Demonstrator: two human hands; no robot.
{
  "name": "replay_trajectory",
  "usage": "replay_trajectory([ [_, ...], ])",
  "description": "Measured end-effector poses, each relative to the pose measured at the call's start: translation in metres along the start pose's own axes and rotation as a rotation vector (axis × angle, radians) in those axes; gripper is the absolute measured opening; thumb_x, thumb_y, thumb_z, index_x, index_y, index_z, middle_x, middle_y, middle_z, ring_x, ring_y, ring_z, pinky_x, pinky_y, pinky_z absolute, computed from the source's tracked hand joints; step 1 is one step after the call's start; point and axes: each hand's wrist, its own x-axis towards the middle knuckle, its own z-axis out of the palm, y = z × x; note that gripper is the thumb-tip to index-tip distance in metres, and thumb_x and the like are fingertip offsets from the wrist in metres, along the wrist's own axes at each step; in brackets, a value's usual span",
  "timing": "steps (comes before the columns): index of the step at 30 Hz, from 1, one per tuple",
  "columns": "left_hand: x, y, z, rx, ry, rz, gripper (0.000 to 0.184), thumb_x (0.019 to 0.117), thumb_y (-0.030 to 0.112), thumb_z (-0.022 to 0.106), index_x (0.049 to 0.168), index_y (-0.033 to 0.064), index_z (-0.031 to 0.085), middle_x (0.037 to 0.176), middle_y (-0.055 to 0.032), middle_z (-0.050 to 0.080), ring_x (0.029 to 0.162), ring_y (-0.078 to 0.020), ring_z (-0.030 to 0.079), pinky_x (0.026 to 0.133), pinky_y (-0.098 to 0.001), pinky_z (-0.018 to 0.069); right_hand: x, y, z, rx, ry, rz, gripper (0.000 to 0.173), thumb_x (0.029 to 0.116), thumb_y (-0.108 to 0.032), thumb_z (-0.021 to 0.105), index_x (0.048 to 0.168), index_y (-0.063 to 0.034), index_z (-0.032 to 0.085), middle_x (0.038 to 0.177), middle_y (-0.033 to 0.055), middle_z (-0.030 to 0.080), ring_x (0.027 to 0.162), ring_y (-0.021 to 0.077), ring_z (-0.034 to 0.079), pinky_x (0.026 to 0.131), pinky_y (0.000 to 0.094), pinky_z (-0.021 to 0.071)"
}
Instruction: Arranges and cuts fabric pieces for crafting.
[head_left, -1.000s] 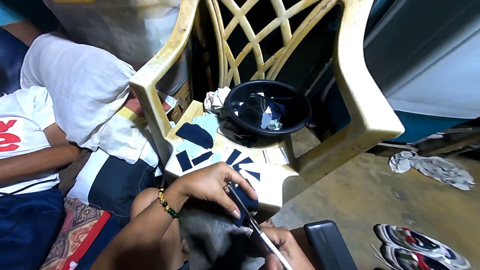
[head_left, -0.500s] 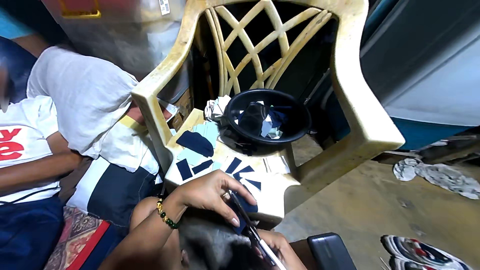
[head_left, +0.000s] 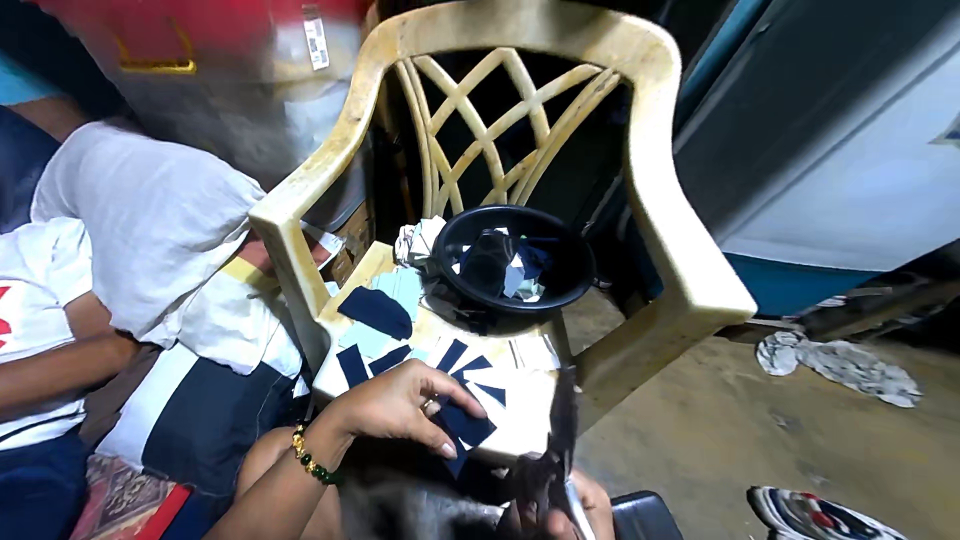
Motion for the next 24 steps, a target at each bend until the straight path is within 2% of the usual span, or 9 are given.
replay_trajectory([
  [2,0.007,0.002,-0.006,0.047,0.052,-0.025,0.038,0.0774,-0.01,0.074,0.114,0.0003,0.073,0.111,0.0002,0.071,0.078,0.0062,0.06,0.067,-0.0116,0.0509,0.015,-0.007,0.002,-0.043,0.145,0.003,0.032,0.092,-0.052,0.069,0.096,-0.0205,0.072,0.084,-0.0102,0.071,0.074,-0.0003,0.066,0.067,0.0198,0.0572],
  [4,0.018,0.005,-0.008,0.046,0.048,-0.016,0.038,0.0785,-0.012,0.073,0.115,-0.0001,0.072,0.112,0.0004,0.071,0.083,0.0047,0.063,0.071,-0.0133,0.0533,0.037,-0.009,0.001,-0.091,0.184,-0.011,0.038,0.0908,-0.037,0.073,0.111,-0.0048,0.069,0.105,0.0001,0.076,0.095,0.0081,0.071,0.086,0.0252,0.0583],
  [6,0.03,0.007,-0.004,0.035,-0.005,0.024,0.038,0.0783,-0.012,0.072,0.115,-0.0002,0.072,0.112,0.0013,0.071,0.084,0.0051,0.063,0.072,-0.0131,0.0532,0.056,-0.007,-0.001,-0.063,0.171,0.006,0.045,0.0869,-0.025,0.076,0.118,0.0055,0.065,0.112,0.0066,0.075,0.103,0.0121,0.071,0.093,0.0272,0.0577],
  [9,0.043,0.009,-0.004,0.093,-0.028,0.04,0.037,0.0783,-0.011,0.074,0.115,-0.0023,0.072,0.113,-0.0013,0.07,0.088,0.0048,0.061,0.075,-0.013,0.0511,0.074,-0.011,0.004,0.017,0.263,0.099,0.023,0.0749,0.0,0.077,0.095,-0.0048,0.067,0.088,-0.0032,0.074,0.078,0.0029,0.07,0.072,0.0193,0.0591],
  [12,0.057,0.008,-0.013,0.172,0.036,-0.018,0.036,0.078,-0.009,0.074,0.114,-0.0017,0.072,0.115,-0.0037,0.07,0.088,0.0016,0.064,0.075,-0.0156,0.0545,0.089,-0.008,-0.003,-0.005,0.383,0.176,0.022,0.071,0.011,0.075,0.083,-0.0052,0.064,0.073,-0.0038,0.071,0.064,0.0017,0.066,0.06,0.0184,0.056],
  [16,0.077,0.006,-0.029,0.369,0.164,-0.26,0.035,0.0843,-0.005,0.075,0.119,-0.0052,0.067,0.114,-0.0135,0.07,0.093,-0.0127,0.068,0.084,-0.0291,0.0567,0.101,-0.002,-0.013,-0.149,0.493,0.207,0.022,0.0733,0.013,0.073,0.087,-0.0008,0.064,0.072,-0.0028,0.068,0.063,0.0009,0.065,0.062,0.0183,0.0572],
  [18,0.09,-0.003,-0.032,0.358,0.294,-0.361,0.028,0.0877,-0.004,0.074,0.114,-0.0067,0.065,0.106,-0.0144,0.068,0.085,-0.0131,0.068,0.079,-0.0284,0.0584,0.103,0.0,-0.014,-0.195,0.54,0.198,0.021,0.073,0.013,0.072,0.088,0.0001,0.064,0.074,-0.0025,0.068,0.065,0.0001,0.065,0.062,0.0179,0.0568],
  [21,0.111,-0.026,-0.037,0.281,0.477,-0.396,0.017,0.0907,-0.004,0.07,0.107,-0.0065,0.066,0.102,-0.0135,0.066,0.083,-0.0131,0.066,0.081,-0.0293,0.0582,0.103,0.001,-0.014,-0.197,0.585,0.175,0.022,0.0719,0.013,0.069,0.085,-0.0026,0.063,0.073,-0.0043,0.068,0.064,-0.0011,0.064,0.06,0.0163,0.0553],
  [24,0.122,-0.048,-0.042,0.401,0.589,-0.396,0.01,0.0915,-0.006,0.065,0.1,-0.0055,0.07,0.101,-0.0157,0.069,0.092,-0.0198,0.065,0.087,-0.0375,0.0537,0.099,0.005,-0.012,-0.198,0.579,0.178,0.021,0.0722,0.014,0.068,0.085,-0.0029,0.063,0.075,-0.0038,0.07,0.066,-0.002,0.064,0.06,0.015,0.0539],
])
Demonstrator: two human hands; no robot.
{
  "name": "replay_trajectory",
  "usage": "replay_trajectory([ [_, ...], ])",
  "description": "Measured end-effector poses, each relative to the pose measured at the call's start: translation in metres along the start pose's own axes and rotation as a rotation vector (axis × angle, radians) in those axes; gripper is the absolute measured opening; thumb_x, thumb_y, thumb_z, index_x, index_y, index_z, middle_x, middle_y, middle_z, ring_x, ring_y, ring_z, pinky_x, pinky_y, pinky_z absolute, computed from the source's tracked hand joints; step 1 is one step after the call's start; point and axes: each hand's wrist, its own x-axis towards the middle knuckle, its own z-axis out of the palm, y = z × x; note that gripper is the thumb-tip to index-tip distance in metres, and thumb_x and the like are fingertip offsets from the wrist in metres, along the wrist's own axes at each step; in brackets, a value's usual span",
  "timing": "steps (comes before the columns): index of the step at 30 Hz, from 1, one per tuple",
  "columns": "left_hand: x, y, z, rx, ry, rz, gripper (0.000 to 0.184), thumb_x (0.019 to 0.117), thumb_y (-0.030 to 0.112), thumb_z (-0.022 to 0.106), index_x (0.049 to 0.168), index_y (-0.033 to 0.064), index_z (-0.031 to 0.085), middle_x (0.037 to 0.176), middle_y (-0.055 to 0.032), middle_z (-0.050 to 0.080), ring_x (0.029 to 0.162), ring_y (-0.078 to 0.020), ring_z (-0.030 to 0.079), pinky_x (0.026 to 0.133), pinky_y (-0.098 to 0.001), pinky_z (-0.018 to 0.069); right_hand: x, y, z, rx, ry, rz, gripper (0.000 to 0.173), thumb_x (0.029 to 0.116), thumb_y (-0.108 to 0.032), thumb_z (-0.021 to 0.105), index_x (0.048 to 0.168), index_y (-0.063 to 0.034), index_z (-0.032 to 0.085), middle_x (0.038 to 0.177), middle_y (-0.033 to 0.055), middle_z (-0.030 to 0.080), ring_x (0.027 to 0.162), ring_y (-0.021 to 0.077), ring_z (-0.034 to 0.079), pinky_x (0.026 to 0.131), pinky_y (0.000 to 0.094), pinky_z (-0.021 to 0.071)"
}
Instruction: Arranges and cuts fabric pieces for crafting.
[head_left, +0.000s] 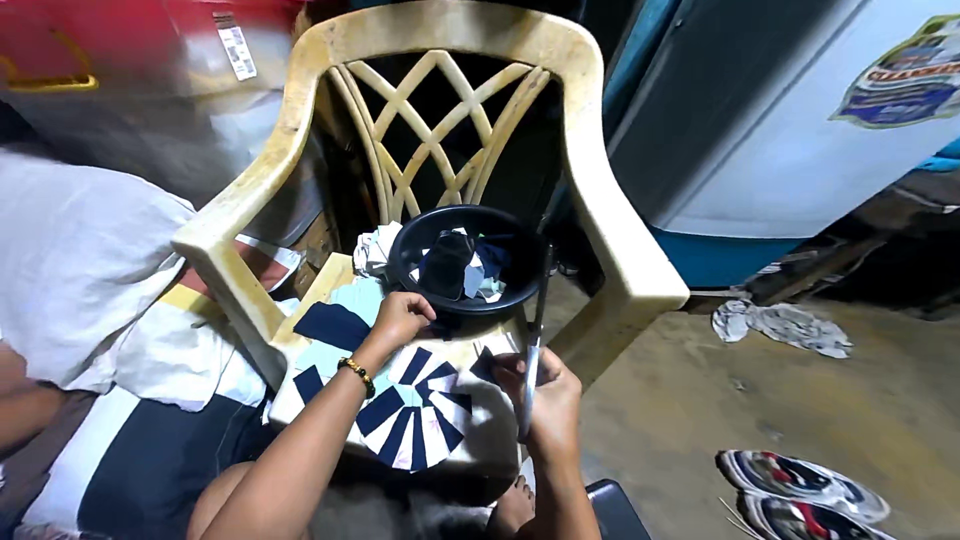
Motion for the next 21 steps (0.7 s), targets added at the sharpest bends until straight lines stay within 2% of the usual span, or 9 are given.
replay_trajectory([
  [3,-0.012,0.005,0.0,0.185,0.083,0.016,0.013,0.0941,-0.003,0.062,0.102,-0.0031,0.073,0.115,-0.0196,0.068,0.111,-0.0303,0.064,0.1,-0.0478,0.0497,-0.004,0.005,-0.001,0.047,-0.072,0.024,0.02,0.0737,0.013,0.067,0.085,-0.004,0.064,0.078,-0.0042,0.072,0.069,-0.0013,0.067,0.063,0.0158,0.0557],
  [5,-0.034,0.012,0.003,0.09,0.055,0.067,0.016,0.0985,0.001,0.059,0.109,-0.0038,0.07,0.123,-0.0191,0.065,0.114,-0.0267,0.064,0.099,-0.0426,0.0518,-0.005,0.009,-0.002,0.136,-0.17,0.049,0.02,0.0745,0.012,0.068,0.086,-0.0045,0.065,0.079,-0.0026,0.074,0.07,0.0012,0.069,0.063,0.0178,0.0568],
  [8,-0.068,0.015,0.013,-0.315,-0.236,0.073,0.033,0.1054,0.019,0.053,0.13,-0.0038,0.057,0.114,-0.0089,0.067,0.094,-0.0085,0.064,0.083,-0.0267,0.0533,-0.007,0.011,-0.001,0.253,-0.294,0.062,0.021,0.0742,0.009,0.068,0.092,-0.002,0.065,0.081,0.0009,0.076,0.071,0.0048,0.07,0.064,0.0196,0.0571],
  [9,-0.077,0.014,0.014,-0.443,-0.314,0.05,0.035,0.1031,0.018,0.057,0.131,-0.0034,0.054,0.108,-0.0052,0.067,0.087,-0.0057,0.064,0.077,-0.0243,0.0534,-0.008,0.01,0.0,0.266,-0.308,0.061,0.021,0.0741,0.01,0.068,0.091,-0.0028,0.065,0.081,0.0003,0.076,0.071,0.0046,0.07,0.064,0.0193,0.0574],
  [11,-0.087,0.008,0.014,-0.602,-0.352,0.019,0.035,0.0924,0.002,0.068,0.124,-0.0027,0.054,0.1,-0.003,0.069,0.083,-0.0077,0.069,0.077,-0.0258,0.0596,-0.008,0.009,0.001,0.257,-0.316,0.05,0.022,0.0745,0.012,0.069,0.087,-0.006,0.064,0.08,-0.0015,0.075,0.07,0.0037,0.07,0.063,0.0188,0.0574],
  [14,-0.097,0.001,0.01,-0.628,-0.211,0.018,0.025,0.0825,-0.012,0.072,0.104,-0.0016,0.063,0.092,-0.0017,0.07,0.076,-0.0072,0.069,0.073,-0.0239,0.0601,-0.007,0.01,0.001,0.165,-0.298,0.047,0.022,0.0749,0.012,0.069,0.083,-0.0073,0.063,0.077,-0.0035,0.074,0.066,0.0017,0.068,0.06,0.018,0.0569],
  [17,-0.109,-0.002,-0.001,-0.557,-0.069,0.03,0.022,0.08,-0.011,0.074,0.098,-0.0005,0.066,0.09,-0.0015,0.071,0.074,-0.0066,0.069,0.071,-0.0235,0.0609,-0.004,0.01,-0.003,-0.246,-0.215,0.009,0.016,0.0754,-0.001,0.076,0.084,-0.0054,0.062,0.069,-0.0076,0.059,0.057,-0.0042,0.053,0.055,0.0143,0.0448],
  [19,-0.119,-0.005,-0.013,-0.482,0.033,0.062,0.026,0.0787,-0.01,0.076,0.101,0.0004,0.067,0.094,-0.0003,0.072,0.079,-0.0049,0.069,0.073,-0.0222,0.0597,-0.004,0.007,-0.008,-0.523,-0.207,-0.034,0.017,0.0773,-0.006,0.075,0.085,-0.0006,0.061,0.069,-0.0006,0.054,0.06,0.0051,0.049,0.058,0.0256,0.0422],
  [21,-0.128,-0.01,-0.026,-0.389,0.109,0.085,0.029,0.0789,-0.007,0.076,0.105,0.0007,0.068,0.095,0.0004,0.072,0.082,-0.0045,0.069,0.075,-0.0212,0.0588,-0.005,0.002,-0.011,-0.685,-0.236,-0.063,0.018,0.0799,-0.007,0.076,0.085,0.0061,0.064,0.07,0.011,0.058,0.064,0.0212,0.055,0.062,0.0423,0.0459],
])
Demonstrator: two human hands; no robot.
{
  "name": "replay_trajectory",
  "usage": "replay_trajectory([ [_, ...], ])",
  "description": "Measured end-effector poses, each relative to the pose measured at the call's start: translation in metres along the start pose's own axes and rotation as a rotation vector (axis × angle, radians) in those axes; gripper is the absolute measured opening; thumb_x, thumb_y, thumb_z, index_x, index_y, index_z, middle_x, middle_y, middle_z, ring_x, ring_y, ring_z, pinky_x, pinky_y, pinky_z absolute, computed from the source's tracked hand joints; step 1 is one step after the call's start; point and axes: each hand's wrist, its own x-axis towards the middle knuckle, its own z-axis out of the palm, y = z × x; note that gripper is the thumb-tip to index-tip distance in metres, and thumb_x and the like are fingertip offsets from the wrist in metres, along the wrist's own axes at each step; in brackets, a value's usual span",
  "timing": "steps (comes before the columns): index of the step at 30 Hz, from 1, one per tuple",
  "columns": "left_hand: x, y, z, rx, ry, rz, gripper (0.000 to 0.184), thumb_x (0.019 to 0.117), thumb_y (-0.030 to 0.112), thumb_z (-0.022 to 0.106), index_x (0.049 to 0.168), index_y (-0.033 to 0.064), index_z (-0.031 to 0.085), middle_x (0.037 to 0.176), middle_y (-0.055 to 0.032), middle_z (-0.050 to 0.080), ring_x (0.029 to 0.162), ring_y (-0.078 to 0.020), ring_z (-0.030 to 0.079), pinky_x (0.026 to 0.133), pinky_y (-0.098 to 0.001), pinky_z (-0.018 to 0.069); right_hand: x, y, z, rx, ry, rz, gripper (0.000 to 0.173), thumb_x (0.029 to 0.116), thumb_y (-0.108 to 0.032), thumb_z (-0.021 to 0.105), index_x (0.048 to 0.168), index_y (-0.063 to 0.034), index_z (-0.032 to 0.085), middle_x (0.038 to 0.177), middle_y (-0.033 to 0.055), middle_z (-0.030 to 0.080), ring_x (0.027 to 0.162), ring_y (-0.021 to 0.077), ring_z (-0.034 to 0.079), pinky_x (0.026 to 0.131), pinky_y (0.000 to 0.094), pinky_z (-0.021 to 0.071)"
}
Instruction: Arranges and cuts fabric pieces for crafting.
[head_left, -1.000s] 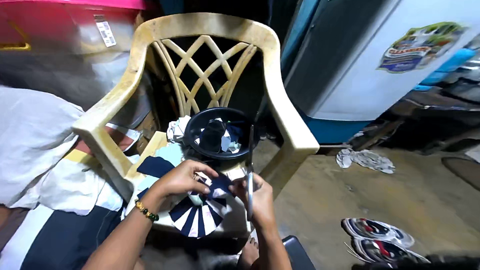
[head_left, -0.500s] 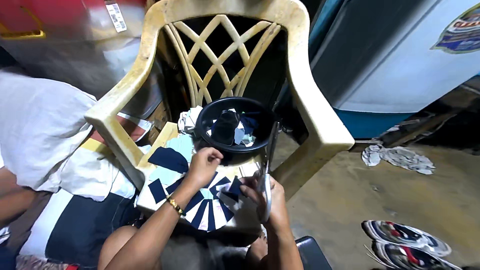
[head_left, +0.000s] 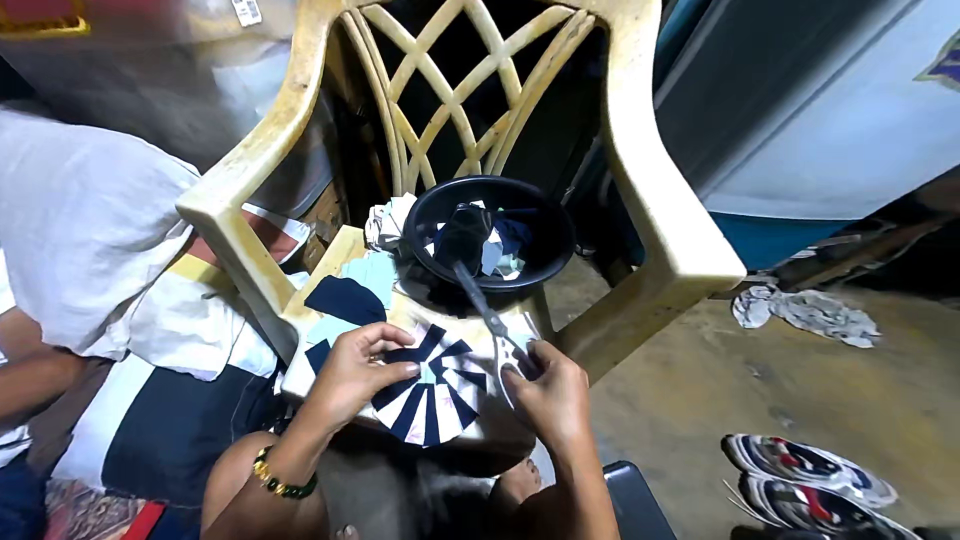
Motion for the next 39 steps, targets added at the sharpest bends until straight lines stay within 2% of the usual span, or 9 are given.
replay_trajectory([
  [4,-0.016,-0.005,-0.027,0.132,0.024,0.102,0.018,0.083,-0.002,0.073,0.1,0.0033,0.072,0.093,0.0034,0.073,0.08,-0.0011,0.069,0.071,-0.0175,0.058,0.0,-0.001,0.0,-0.153,-0.101,0.017,0.022,0.0826,-0.007,0.078,0.088,0.0114,0.067,0.091,0.0273,0.065,0.085,0.0428,0.065,0.077,0.0615,0.0511],
  [12,-0.038,-0.004,-0.056,0.451,0.054,0.262,0.012,0.0872,0.006,0.066,0.093,0.0062,0.076,0.082,0.0069,0.07,0.059,0.0097,0.049,0.054,-0.0086,0.0401,0.025,0.0,0.017,-0.375,-0.136,-0.029,0.021,0.0868,-0.004,0.074,0.101,0.0113,0.072,0.107,0.0323,0.066,0.111,0.0511,0.06,0.093,0.061,0.0482],
  [17,-0.042,-0.009,-0.064,0.476,-0.02,0.404,0.015,0.0894,0.003,0.062,0.092,0.0024,0.077,0.108,-0.0072,0.074,0.101,-0.004,0.069,0.087,-0.0175,0.0566,0.033,0.004,0.022,-0.398,-0.246,0.023,0.021,0.0905,-0.003,0.069,0.104,0.0132,0.07,0.116,0.0366,0.061,0.117,0.0527,0.056,0.099,0.061,0.0444],
  [24,-0.043,-0.03,-0.057,0.388,0.016,0.541,0.015,0.0875,-0.001,0.064,0.088,0.0004,0.078,0.115,-0.0149,0.073,0.11,-0.009,0.067,0.096,-0.0201,0.053,0.02,0.001,0.027,-0.338,-0.059,-0.144,0.03,0.0859,0.005,0.068,0.115,0.013,0.069,0.121,0.0404,0.058,0.116,0.059,0.054,0.095,0.0668,0.0458],
  [27,-0.044,-0.04,-0.051,0.272,-0.004,0.602,0.011,0.0883,0.0,0.067,0.087,-0.0014,0.077,0.117,-0.0157,0.072,0.113,-0.0107,0.066,0.098,-0.0226,0.0531,0.001,-0.011,0.034,0.05,-0.045,-0.371,0.033,0.0935,-0.013,0.063,0.118,0.0079,0.07,0.116,0.0281,0.068,0.108,0.0398,0.067,0.092,0.053,0.0533],
  [30,-0.044,-0.046,-0.039,0.153,-0.031,0.656,0.007,0.0892,0.001,0.071,0.087,-0.0019,0.077,0.119,-0.0148,0.071,0.111,-0.0093,0.066,0.097,-0.023,0.0548,-0.016,-0.03,0.049,0.614,-0.494,-0.283,0.051,0.0979,-0.034,0.064,0.131,0.0053,0.062,0.12,0.0053,0.07,0.109,0.006,0.067,0.094,0.0235,0.0559],
  [34,-0.045,-0.053,-0.038,0.208,0.013,0.672,0.008,0.0895,0.0,0.069,0.086,-0.0026,0.076,0.117,-0.0167,0.071,0.111,-0.0114,0.067,0.097,-0.0227,0.0541,-0.024,-0.037,0.061,0.94,-0.647,-0.1,0.046,0.0814,0.004,0.07,0.125,0.0025,0.055,0.098,-0.0021,0.072,0.08,0.0062,0.071,0.07,0.0235,0.0615],
  [37,-0.042,-0.054,-0.054,0.375,0.185,0.581,0.01,0.0879,0.0,0.067,0.088,-0.0017,0.077,0.113,-0.0166,0.073,0.103,-0.0107,0.069,0.092,-0.0224,0.0559,-0.016,-0.025,0.054,0.652,-0.392,-0.199,0.039,0.0831,0.004,0.067,0.121,0.0056,0.058,0.089,-0.0016,0.071,0.074,0.0038,0.068,0.067,0.021,0.0592],
  [39,-0.035,-0.053,-0.062,0.482,0.322,0.473,0.012,0.0877,0.001,0.067,0.091,0.0007,0.079,0.111,-0.0153,0.073,0.098,-0.0108,0.071,0.088,-0.0231,0.0569,-0.006,-0.009,0.047,0.297,-0.126,-0.307,0.028,0.0873,-0.002,0.066,0.113,0.0099,0.067,0.09,0.0118,0.072,0.078,0.0133,0.07,0.07,0.0276,0.0584],
])
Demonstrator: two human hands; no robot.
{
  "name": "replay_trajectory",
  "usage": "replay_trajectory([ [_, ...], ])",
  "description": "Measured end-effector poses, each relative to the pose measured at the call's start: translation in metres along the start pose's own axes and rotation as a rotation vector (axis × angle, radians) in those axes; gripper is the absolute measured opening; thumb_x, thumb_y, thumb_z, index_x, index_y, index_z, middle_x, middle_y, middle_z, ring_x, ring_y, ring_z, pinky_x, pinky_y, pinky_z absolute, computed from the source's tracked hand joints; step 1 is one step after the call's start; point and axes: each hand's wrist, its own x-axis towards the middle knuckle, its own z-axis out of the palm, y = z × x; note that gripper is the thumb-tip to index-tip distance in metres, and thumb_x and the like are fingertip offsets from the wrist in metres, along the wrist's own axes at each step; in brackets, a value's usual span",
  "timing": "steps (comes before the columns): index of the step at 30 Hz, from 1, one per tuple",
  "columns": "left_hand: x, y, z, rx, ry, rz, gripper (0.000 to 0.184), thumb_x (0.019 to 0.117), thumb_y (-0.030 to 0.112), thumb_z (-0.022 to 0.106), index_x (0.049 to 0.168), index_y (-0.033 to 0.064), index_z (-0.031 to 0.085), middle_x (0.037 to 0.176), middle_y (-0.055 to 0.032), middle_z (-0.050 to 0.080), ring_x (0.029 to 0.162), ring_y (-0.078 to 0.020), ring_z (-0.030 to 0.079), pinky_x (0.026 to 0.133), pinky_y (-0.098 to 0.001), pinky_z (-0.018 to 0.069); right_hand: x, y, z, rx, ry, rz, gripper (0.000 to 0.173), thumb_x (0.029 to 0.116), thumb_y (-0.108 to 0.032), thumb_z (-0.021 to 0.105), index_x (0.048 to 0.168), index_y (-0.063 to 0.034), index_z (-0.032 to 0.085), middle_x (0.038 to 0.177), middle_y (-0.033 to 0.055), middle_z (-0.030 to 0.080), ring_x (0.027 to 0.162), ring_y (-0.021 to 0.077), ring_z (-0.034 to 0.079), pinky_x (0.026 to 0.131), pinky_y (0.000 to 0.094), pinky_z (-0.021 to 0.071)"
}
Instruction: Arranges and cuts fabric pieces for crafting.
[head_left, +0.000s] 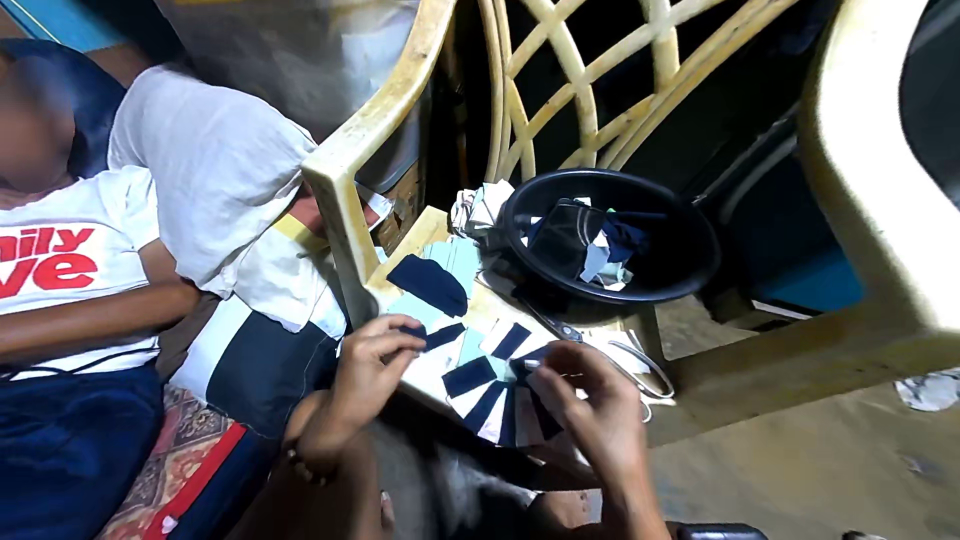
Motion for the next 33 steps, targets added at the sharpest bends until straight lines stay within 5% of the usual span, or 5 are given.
replay_trajectory([
  [3,0.015,-0.009,0.002,0.037,0.084,-0.026,0.011,0.0889,0.003,0.068,0.092,0.0017,0.079,0.111,-0.0139,0.073,0.096,-0.009,0.071,0.087,-0.0225,0.058,0.007,0.01,-0.022,-0.264,0.172,-0.002,0.02,0.0903,0.001,0.063,0.105,0.0114,0.07,0.096,0.0259,0.071,0.083,0.0305,0.07,0.075,0.0415,0.0573],
  [7,0.021,-0.019,0.005,-0.037,0.079,0.009,0.01,0.088,0.002,0.07,0.091,0.0018,0.079,0.114,-0.012,0.072,0.104,-0.0084,0.069,0.091,-0.0226,0.0567,0.009,0.007,-0.038,-0.329,0.234,0.015,0.018,0.091,0.0,0.063,0.103,0.011,0.071,0.095,0.0258,0.069,0.082,0.0278,0.068,0.074,0.037,0.0556],
  [13,0.0,-0.038,0.01,0.284,-0.125,0.014,0.014,0.0828,-0.004,0.064,0.089,-0.002,0.077,0.111,-0.0226,0.071,0.106,-0.0376,0.069,0.093,-0.0501,0.0551,0.026,-0.007,-0.061,-0.641,0.252,0.155,0.015,0.0868,0.009,0.062,0.096,0.0107,0.073,0.093,0.029,0.07,0.088,0.0455,0.069,0.081,0.0608,0.0524],
  [22,-0.016,-0.049,0.012,0.284,-0.103,-0.019,0.019,0.0835,0.003,0.06,0.09,-0.0007,0.077,0.112,-0.0193,0.073,0.113,-0.0425,0.065,0.097,-0.0564,0.0496,0.079,0.01,-0.061,-0.782,-0.236,0.619,0.023,0.1003,-0.006,0.059,0.115,0.0076,0.07,0.124,0.0276,0.065,0.121,0.0405,0.062,0.103,0.0531,0.0479],
  [33,-0.016,-0.052,0.011,0.234,-0.087,-0.054,0.018,0.0823,0.004,0.063,0.092,-0.0004,0.078,0.114,-0.0199,0.072,0.114,-0.043,0.063,0.098,-0.057,0.0483,0.09,0.029,-0.065,-0.744,-0.199,0.487,0.018,0.0981,-0.005,0.062,0.106,0.0091,0.07,0.11,0.0292,0.069,0.11,0.0435,0.066,0.098,0.0573,0.0488],
])
